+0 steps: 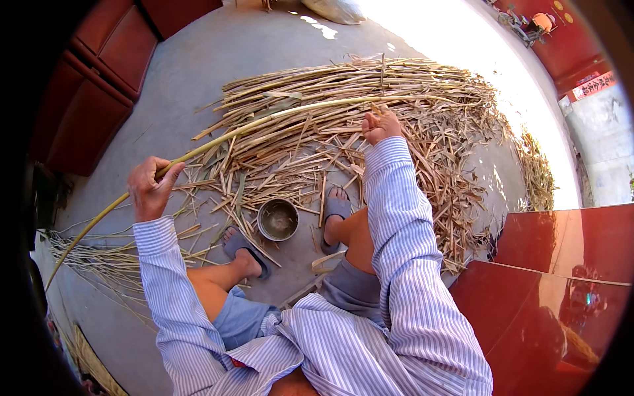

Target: The person sits on the floor and repeatedly strips thin fibers from long bamboo stalks by hand. The person pulls the fibers lengthwise, separates them, and places the processed strips into a pile on the floor.

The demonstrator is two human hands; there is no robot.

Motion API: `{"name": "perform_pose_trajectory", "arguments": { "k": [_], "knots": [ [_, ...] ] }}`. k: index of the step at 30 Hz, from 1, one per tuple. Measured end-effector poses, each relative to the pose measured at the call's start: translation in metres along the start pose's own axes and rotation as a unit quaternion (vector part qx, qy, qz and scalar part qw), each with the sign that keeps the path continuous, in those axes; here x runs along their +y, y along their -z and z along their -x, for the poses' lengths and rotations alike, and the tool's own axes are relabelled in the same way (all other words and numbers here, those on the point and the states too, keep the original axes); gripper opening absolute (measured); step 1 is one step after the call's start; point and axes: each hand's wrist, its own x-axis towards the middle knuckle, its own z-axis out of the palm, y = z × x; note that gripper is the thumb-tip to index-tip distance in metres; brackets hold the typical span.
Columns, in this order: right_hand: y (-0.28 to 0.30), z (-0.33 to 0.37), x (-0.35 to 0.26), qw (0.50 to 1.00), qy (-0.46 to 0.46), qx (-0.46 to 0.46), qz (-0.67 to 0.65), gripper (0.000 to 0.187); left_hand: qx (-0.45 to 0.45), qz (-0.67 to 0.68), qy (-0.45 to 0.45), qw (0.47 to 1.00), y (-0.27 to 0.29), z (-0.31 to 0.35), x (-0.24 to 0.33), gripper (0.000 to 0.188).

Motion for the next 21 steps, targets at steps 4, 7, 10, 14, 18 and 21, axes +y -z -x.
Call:
{"name": "perform_pose_trajectory", "arguments": {
  "k": [4, 7, 10, 14, 18, 21],
  "knots": [
    [-0.047, 0.054, 0.02, 0.992, 0.008, -0.118, 0.033, 0.034, -0.024, 0.056, 0.04, 0.997, 0.003, 0.003, -0.005, 0.031],
    [-0.052, 0.055, 0.018, 0.987, 0.06, -0.137, 0.067, 0.023, -0.057, 0.107, 0.097, 0.988, 0.006, -0.004, -0.008, 0.03],
    [-0.07, 0.069, 0.042, 0.964, 0.07, -0.214, 0.139, 0.023, -0.052, 0.099, 0.023, 0.993, -0.006, -0.013, 0.007, 0.028],
    [-0.104, 0.124, 0.085, 0.942, 0.075, -0.277, 0.176, 0.027, -0.003, 0.091, -0.118, 0.989, -0.053, -0.019, 0.028, 0.025],
    [-0.115, 0.133, 0.088, 0.933, 0.115, -0.292, 0.179, 0.031, -0.041, 0.279, 0.041, 0.959, -0.065, -0.017, 0.032, 0.016],
    [-0.114, 0.131, 0.093, 0.944, 0.107, -0.249, 0.186, 0.03, 0.012, 0.393, 0.205, 0.897, -0.073, -0.015, 0.016, 0.013]
  ]
}}
